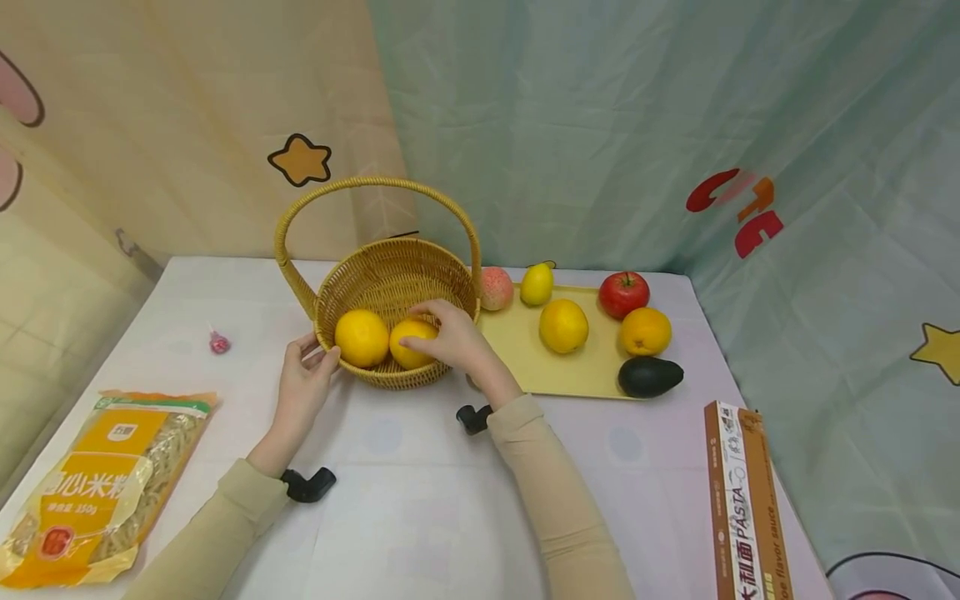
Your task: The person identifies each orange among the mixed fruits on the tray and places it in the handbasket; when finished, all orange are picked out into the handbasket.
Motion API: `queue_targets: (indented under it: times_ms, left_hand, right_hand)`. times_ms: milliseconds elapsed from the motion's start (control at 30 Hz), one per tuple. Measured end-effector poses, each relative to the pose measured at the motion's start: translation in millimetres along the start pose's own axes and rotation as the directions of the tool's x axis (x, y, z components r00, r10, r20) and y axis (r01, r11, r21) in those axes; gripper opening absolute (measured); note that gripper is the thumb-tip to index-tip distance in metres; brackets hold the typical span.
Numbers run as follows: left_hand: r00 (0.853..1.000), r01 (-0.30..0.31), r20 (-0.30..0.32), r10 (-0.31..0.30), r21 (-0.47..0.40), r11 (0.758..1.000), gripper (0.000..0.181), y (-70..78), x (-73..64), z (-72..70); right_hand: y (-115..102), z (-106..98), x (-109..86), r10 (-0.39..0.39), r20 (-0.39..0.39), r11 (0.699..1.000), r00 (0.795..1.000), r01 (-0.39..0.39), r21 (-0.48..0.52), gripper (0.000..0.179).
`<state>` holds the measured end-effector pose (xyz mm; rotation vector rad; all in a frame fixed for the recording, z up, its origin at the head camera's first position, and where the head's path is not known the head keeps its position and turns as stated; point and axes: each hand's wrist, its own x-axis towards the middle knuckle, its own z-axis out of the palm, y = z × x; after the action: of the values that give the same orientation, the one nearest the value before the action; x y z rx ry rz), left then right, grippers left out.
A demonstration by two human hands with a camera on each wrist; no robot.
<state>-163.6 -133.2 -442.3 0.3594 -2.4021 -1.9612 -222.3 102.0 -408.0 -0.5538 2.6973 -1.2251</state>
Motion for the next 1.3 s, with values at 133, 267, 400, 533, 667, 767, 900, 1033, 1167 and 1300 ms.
queue_targets:
  times_ms: [133,267,400,533,667,767,900,1033,1167,1300]
  left_hand:
    - [1.000,0.010,0.007,-0.010,-0.002,1.000,0.058,0.8,-0.3,-0.5]
    - [1.000,0.012,0.009,-0.012,0.001,1.000,0.058,1.5,-0.2,-0.7]
    - [1.000,0.005,-0.002,-0.005,0.010,1.000,0.057,1.3,0.1,-1.2]
    - [1.000,0.002,-0.003,-0.002,0.013,1.000,0.057,-0.4,1.3,-1.3]
    - [1.000,0.000,0.000,0.000,0.020,1.000,0.057,-1.9,2.4,-1.2]
    - [1.000,0.002,-0.002,-0.002,0.036,0.999,0.057,-2.9,2.9,-1.2]
    - [1.000,0.005,-0.001,-0.005,0.033,0.999,0.057,-2.4,2.5,-1.6]
    - [1.000,0.012,0.002,-0.012,0.032,0.999,0.057,-1.9,1.8,-2.1]
    - [1.000,0.014,0.006,-0.015,0.033,0.999,0.057,-3.3,2.4,-1.9]
    - [1.000,0.010,0.011,-0.010,0.019,1.000,0.057,-3.3,3.0,-1.5]
  right_hand:
    - [0.8,-1.1,-4.4,0.002,-0.053,0.995,0.999,0.003,0.100,0.043]
    - [2.5,-6.0,-10.7,0.001,-0.123,0.981,0.992,0.023,0.193,0.040]
    - [7.8,-14.8,-17.1,-0.017,-0.177,0.967,0.984,0.061,0.247,0.038]
    - [13.9,-26.9,-25.9,-0.017,-0.213,0.961,0.977,0.074,0.265,0.038]
    - [20.2,-40.3,-35.7,-0.006,-0.251,0.959,0.968,0.077,0.273,0.038]
    - [26.2,-49.9,-42.8,0.015,-0.283,0.963,0.959,0.063,0.263,0.037]
    - [31.8,-63.4,-53.5,0.059,-0.326,0.964,0.944,0.031,0.264,0.036]
    - [45.0,-75.6,-63.2,0.111,-0.369,0.964,0.923,-0.010,0.266,0.036]
    - [61.6,-88.8,-72.3,0.161,-0.412,0.970,0.897,-0.066,0.234,0.039]
    - [69.7,-104.7,-81.3,0.205,-0.444,0.969,0.872,-0.115,0.221,0.043]
